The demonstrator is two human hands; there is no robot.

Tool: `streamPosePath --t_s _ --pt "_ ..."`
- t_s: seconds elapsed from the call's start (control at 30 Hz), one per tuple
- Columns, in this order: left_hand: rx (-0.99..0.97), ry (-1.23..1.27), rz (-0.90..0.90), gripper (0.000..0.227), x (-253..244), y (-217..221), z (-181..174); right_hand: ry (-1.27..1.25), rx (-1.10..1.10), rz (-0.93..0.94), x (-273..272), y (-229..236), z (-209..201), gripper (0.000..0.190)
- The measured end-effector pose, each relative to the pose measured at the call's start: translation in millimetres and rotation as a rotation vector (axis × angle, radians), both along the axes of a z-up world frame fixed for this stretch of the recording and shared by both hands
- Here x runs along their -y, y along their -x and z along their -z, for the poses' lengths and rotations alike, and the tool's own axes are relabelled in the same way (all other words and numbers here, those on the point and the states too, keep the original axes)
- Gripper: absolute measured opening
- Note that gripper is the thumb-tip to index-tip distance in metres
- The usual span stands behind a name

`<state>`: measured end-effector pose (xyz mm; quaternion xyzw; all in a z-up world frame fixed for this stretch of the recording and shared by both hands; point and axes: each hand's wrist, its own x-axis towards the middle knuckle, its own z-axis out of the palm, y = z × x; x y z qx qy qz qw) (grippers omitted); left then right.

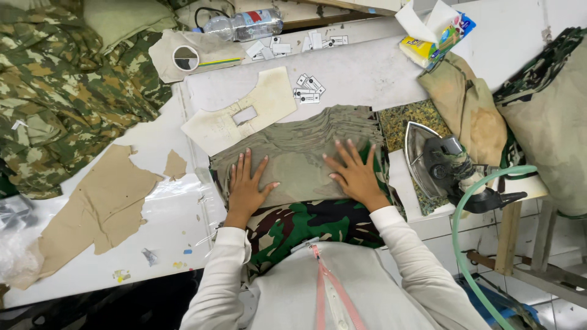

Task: The person irons a stack of camouflage-patterned shirts on a white table. They place a white template on the shirt, position a small tag, and use a steam iron to press the area. The person repeats this process for multiple shirts, adjusting the fabric and template between each ironing action.

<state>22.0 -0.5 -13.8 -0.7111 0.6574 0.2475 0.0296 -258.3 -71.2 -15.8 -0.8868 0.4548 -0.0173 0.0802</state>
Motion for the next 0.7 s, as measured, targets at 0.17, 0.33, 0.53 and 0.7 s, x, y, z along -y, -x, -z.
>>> streamPosePath --t_s 0.17,0.33,0.53,0.7 --pt "0.051 -0.067 0.056 0.074 -2.4 -8.2 -4.9 -0.047 0.036 -0.163 -15.3 6.8 -13.8 0.04" --pt "0.191 -0.09 0.161 0.073 -8.8 -17.3 -11.6 -0.424 0.315 -0.129 -46.9 9.6 -35.7 0.039" --pt "0.287 -0.089 0.237 0.078 -14.1 -45.9 -11.6 -0.239 0.141 -0.136 -80.9 4.9 -21.7 0.046" --pt "-0.076 -0.03 -0.366 0.095 16.2 -75.7 -41.0 0.004 0.182 -0.111 -95.2 -4.1 16.6 0.05"
